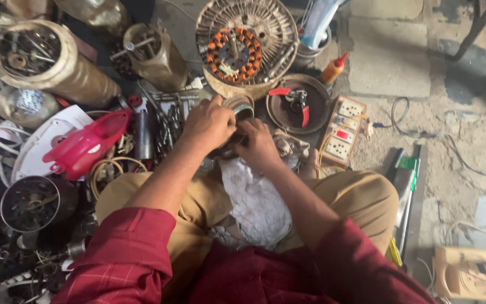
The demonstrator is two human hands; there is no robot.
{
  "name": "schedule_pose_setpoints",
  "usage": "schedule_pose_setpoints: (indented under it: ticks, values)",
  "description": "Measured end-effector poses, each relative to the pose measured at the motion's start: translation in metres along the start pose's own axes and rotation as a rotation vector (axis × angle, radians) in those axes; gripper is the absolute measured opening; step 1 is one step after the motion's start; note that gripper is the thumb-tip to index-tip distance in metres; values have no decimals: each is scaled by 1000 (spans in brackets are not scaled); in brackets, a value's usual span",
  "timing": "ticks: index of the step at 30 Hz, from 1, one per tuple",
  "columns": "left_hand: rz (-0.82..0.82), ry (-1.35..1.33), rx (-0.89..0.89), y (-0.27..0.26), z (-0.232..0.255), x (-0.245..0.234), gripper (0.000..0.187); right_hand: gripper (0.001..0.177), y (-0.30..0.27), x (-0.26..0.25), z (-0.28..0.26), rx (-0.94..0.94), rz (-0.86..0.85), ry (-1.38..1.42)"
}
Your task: The person cleans and reassembles a ceiling fan motor. They use a cloth to wipe the internal components of the motor housing and a small mallet to tap the housing parts together.
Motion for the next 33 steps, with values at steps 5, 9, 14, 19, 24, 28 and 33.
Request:
schedule_pose_setpoints:
  ticks: [5, 9, 14, 19, 24, 28, 33]
  values:
    - [174, -319, -68, -10, -17, 9, 57, 17, 14, -29, 19, 57, -337, 17]
    - [431, -604, -1, -16, -38, 48, 56, 19, 16, -80, -1, -238, -164, -191]
    - [482, -455, -14, -17, -27, 74, 69, 31, -19, -87, -7, 84, -275, -349]
    - [420, -585, -94, -17, -30, 55, 64, 34, -25, -57, -3, 67, -344, -424]
    - [355, -472, -93, -13, -58, 35, 63, 45, -27, -19, 16, 136, -403, -528]
    - [370, -451, -107, -6, -70, 31, 62, 63, -26, 20, 24, 171, -522, -398]
    - [380, -534, -99, -7, -79, 25, 37, 56, -9, 45, 21, 498, -530, -269]
Point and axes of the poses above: each hand's wrist, its own y-axis towards the middle knuckle, its own x-axis out of the palm, z = x × y, the point moved 1 cm from there along y, towards the middle knuckle, and after that the axes turned 8 degrees about x, right-handed, at the moved point
